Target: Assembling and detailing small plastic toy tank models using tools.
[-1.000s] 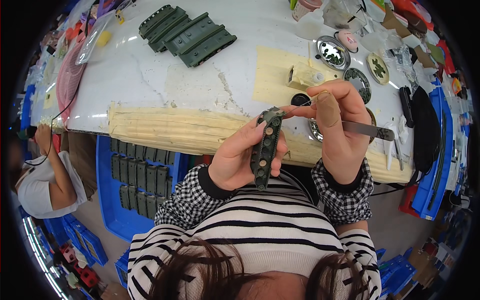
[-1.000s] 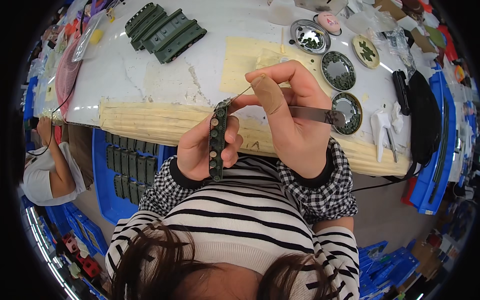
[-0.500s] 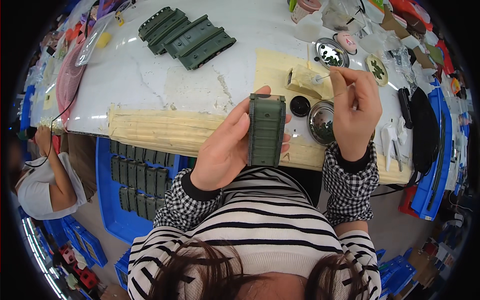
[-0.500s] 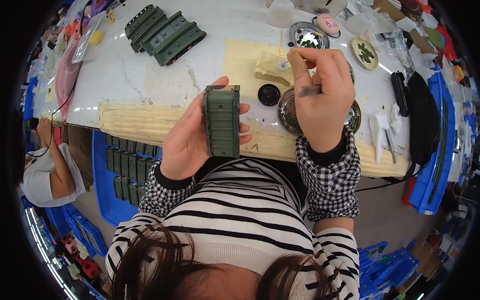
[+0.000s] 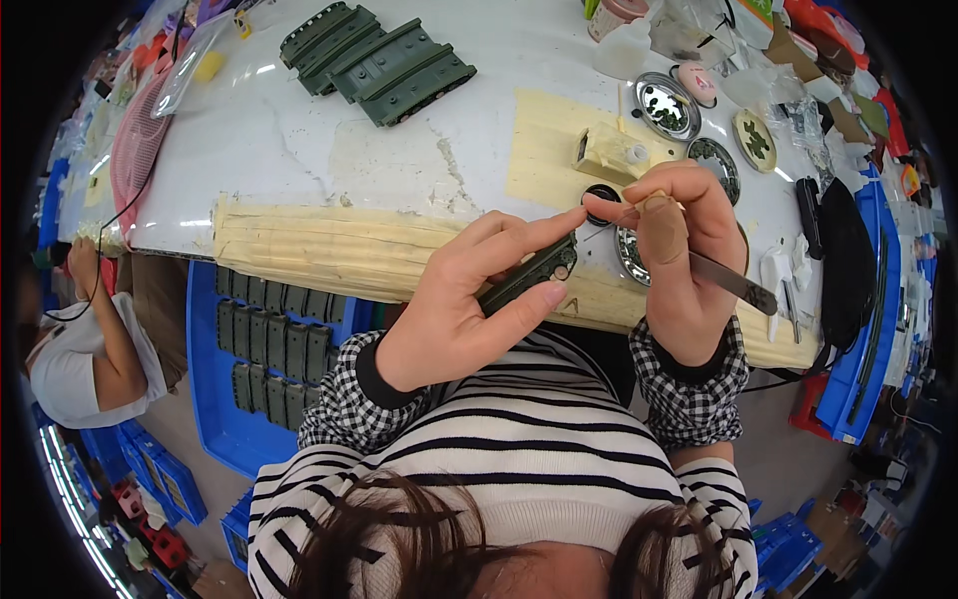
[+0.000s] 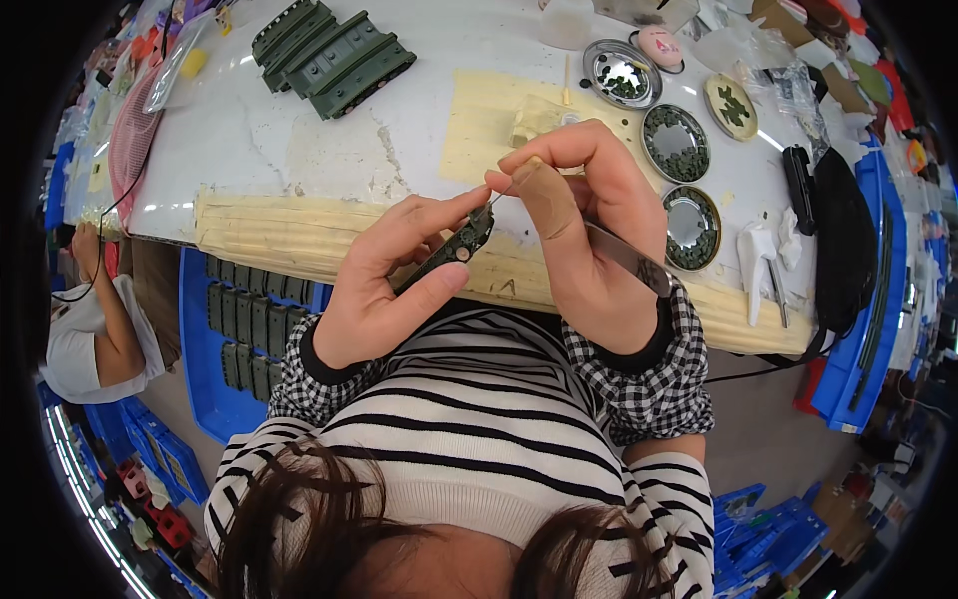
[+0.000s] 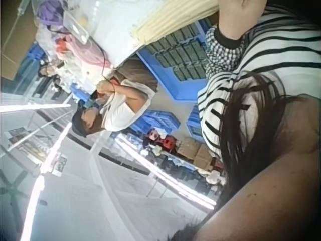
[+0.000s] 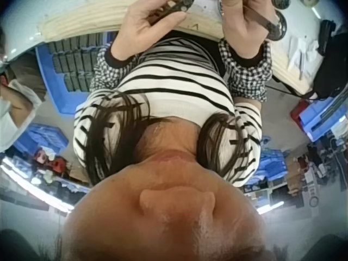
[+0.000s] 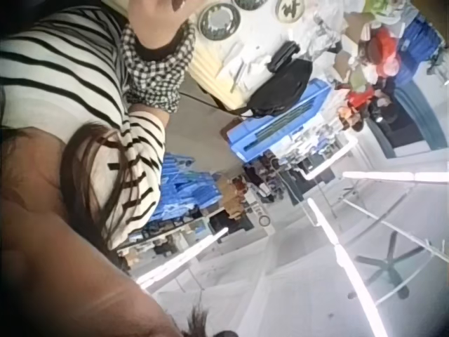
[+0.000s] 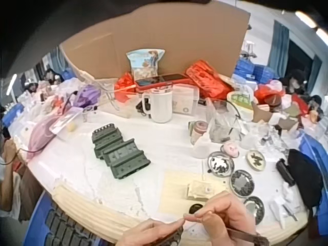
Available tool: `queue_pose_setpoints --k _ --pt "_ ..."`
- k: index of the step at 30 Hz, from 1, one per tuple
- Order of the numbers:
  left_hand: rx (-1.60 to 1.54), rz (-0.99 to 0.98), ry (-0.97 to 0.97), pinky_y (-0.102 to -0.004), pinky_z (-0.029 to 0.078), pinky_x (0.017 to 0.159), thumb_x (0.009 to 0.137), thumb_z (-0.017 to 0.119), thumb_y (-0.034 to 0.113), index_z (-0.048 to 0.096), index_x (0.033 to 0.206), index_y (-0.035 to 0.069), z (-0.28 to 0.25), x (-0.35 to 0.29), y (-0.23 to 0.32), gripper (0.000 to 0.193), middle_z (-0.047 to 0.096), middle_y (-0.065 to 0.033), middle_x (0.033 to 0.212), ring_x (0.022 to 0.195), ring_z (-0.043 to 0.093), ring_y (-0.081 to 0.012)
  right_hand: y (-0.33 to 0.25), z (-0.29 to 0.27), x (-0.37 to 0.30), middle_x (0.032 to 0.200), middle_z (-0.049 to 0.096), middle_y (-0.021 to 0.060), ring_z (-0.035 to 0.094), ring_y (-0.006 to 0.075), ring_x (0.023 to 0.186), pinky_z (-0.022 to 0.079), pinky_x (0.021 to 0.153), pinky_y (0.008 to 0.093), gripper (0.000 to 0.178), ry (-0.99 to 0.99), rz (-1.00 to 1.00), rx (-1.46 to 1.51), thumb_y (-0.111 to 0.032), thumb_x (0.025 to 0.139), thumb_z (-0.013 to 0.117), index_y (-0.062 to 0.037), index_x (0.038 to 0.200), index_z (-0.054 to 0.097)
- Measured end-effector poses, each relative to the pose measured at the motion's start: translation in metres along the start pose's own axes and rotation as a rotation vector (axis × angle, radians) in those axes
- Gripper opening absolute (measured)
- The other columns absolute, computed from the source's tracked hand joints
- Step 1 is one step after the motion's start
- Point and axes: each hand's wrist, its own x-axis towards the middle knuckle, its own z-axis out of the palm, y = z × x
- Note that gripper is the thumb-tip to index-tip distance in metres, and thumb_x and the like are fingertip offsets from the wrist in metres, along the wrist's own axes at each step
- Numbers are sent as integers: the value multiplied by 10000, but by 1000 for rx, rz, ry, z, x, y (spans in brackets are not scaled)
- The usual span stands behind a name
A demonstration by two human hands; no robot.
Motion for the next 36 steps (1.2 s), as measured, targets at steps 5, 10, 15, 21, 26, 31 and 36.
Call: queue_pose_setpoints --k 5,10,15,21,26,31,36 --pt "-13 29 25 -216 391 713 870 599 72 518 1365 72 2 -1 -4 502 570 -34 1012 825 486 -87 3 1 1 960 595 73 639 133 901 508 768 239 124 -28 -7 -31 -99 968 553 21 1000 556" --pt "1 39 30 -221 394 709 866 598 68 520 1365 75 2 0 -4 505 570 -38 1005 827 487 -91 1 4 1 953 600 70 633 129 895 507 769 241 119 -19 4 -54 -96 963 561 18 995 571" --pt "30 52 21 -227 398 714 865 598 69 517 1367 75 0 0 -3 508 568 -42 1007 834 488 -98 3 2 2 955 602 69 630 128 897 507 769 239 116 -41 -23 -82 -93 962 563 16 1000 575" --pt "11 36 13 -234 403 744 878 593 72 503 1376 70 -1 -1 -5 506 566 -43 1042 864 492 -102 2 2 2 932 607 71 648 132 869 506 768 230 128 24 -10 -58 -91 966 555 23 1022 567" --pt "-272 83 23 -265 408 886 933 564 94 434 1410 32 2 -3 -17 498 562 -103 1156 992 522 -147 13 -19 20 867 604 58 597 95 688 486 641 231 97 293 -235 -504 -40 917 609 14 998 612" --pt "-588 74 -127 -306 321 1078 996 459 90 316 1445 -40 -5 -4 -26 489 427 -137 1443 1288 441 -177 16 -23 29 835 584 87 564 168 639 451 524 275 112 227 -320 -900 9 842 660 -9 952 642" --pt "-625 24 -79 -423 342 1086 995 457 229 263 1441 -75 -2 -7 -26 573 459 -263 1382 1262 501 -322 20 -23 30 780 548 29 375 72 548 308 519 223 86 267 -347 -830 -25 873 650 -1 955 657"
